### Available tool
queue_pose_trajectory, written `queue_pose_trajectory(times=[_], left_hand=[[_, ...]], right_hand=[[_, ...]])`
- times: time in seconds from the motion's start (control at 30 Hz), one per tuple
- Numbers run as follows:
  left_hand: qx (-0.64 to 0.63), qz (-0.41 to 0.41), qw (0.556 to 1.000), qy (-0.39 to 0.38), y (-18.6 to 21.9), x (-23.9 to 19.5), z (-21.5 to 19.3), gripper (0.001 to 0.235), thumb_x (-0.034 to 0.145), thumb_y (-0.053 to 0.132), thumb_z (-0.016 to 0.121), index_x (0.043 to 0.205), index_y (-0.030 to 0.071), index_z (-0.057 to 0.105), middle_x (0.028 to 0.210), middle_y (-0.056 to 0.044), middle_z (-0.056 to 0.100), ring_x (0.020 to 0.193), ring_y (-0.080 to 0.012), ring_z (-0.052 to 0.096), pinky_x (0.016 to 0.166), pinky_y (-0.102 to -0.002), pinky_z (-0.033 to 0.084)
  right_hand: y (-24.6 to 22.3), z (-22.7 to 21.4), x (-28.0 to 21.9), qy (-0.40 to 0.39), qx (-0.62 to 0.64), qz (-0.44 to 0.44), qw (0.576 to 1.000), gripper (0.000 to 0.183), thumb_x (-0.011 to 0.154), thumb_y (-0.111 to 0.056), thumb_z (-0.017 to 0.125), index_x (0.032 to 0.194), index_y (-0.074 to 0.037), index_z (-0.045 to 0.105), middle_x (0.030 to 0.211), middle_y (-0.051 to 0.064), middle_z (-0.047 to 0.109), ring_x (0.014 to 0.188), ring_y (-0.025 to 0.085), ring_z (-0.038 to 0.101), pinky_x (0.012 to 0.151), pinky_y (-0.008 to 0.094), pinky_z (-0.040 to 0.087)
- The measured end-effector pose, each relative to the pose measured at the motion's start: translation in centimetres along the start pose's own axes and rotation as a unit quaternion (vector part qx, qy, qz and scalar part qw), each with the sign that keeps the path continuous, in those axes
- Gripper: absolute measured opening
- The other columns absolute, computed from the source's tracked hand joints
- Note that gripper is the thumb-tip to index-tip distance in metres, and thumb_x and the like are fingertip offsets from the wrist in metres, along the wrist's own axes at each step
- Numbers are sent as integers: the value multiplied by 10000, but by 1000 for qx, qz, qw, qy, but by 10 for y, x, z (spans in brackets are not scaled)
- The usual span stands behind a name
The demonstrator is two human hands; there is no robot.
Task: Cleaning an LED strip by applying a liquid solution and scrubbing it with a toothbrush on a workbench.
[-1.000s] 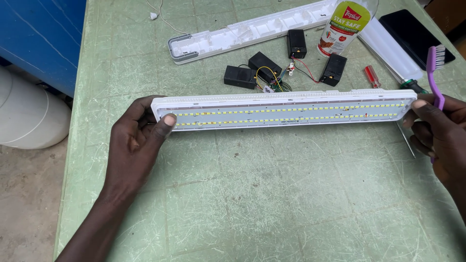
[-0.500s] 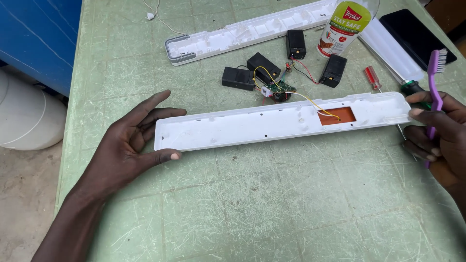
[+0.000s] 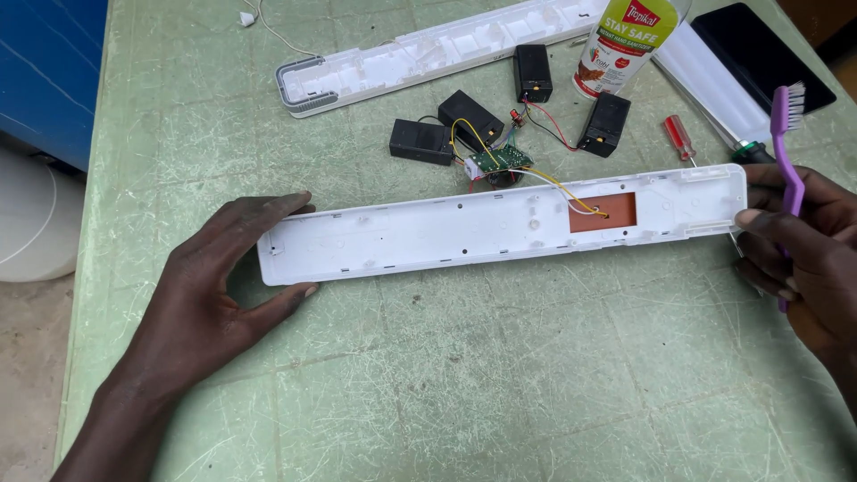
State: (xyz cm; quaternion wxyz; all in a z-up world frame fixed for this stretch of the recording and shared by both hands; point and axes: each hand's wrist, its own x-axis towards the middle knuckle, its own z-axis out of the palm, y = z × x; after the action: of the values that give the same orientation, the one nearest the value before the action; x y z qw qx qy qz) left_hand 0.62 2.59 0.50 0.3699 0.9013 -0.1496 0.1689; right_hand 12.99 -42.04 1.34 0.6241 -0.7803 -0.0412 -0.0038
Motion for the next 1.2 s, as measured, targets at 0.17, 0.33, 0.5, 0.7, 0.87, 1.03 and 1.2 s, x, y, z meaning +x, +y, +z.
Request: queue_pose_trajectory(times=[0.17,0.33,0.5,0.7,0.87,1.03,1.2], left_hand=[[-13,-1,1000,-4,1,1,1,618,787,57,750,1366,36,536,1325,-137,580,1253,-268,563,1051,-344,436],[-13,-5,1000,-4,2,1,1,621,777,39,746,1363,38,542,1319,-138,577,1247,-264,565,1035,-332,445],[-16,-24,1000,-7,3,0,1,619,774,29,734,1363,58,550,1316,-128,567,1245,-250,559,987,-311,456],[-10,-17,1000,-5,4,1,1,612,774,24,722,1360,50,550,1317,-136,570,1244,-256,560,1006,-326,447],[9,-28,1000,-9,5,2,1,603,752,36,717,1336,44,568,1307,-132,581,1240,-252,567,1019,-335,437],[18,-35,999,-21,-1,-1,2,624,742,57,712,1347,56,562,1340,-123,579,1276,-251,546,1027,-336,431],[72,-7,997,-6,13,2,12,667,744,148,738,1375,52,543,1375,-145,552,1293,-290,495,1071,-392,398]], right_hand=[[0,0,-1,2,-13,9,1000,323,893,-22,505,1210,-73,541,982,30,576,401,21,206,346,185,150],[-3,3,-2,13,-20,6,1000,330,895,-17,513,1221,-61,535,969,45,569,407,23,215,346,181,162],[-10,7,-5,20,-17,13,1000,342,892,-3,518,1232,-33,538,907,47,540,426,41,213,358,196,157],[-15,10,-7,19,-16,13,1000,329,900,-8,519,1227,-32,545,897,42,535,408,32,201,342,193,143],[-26,15,-11,31,-24,39,998,364,892,11,536,1254,-21,556,922,37,535,442,45,242,344,199,152],[-27,12,-10,24,-19,41,999,320,899,-21,549,1217,-12,579,782,17,490,437,57,249,339,219,151],[-41,20,-13,21,-24,65,997,271,906,-48,533,1165,-12,606,541,-13,245,435,90,199,375,251,142]])
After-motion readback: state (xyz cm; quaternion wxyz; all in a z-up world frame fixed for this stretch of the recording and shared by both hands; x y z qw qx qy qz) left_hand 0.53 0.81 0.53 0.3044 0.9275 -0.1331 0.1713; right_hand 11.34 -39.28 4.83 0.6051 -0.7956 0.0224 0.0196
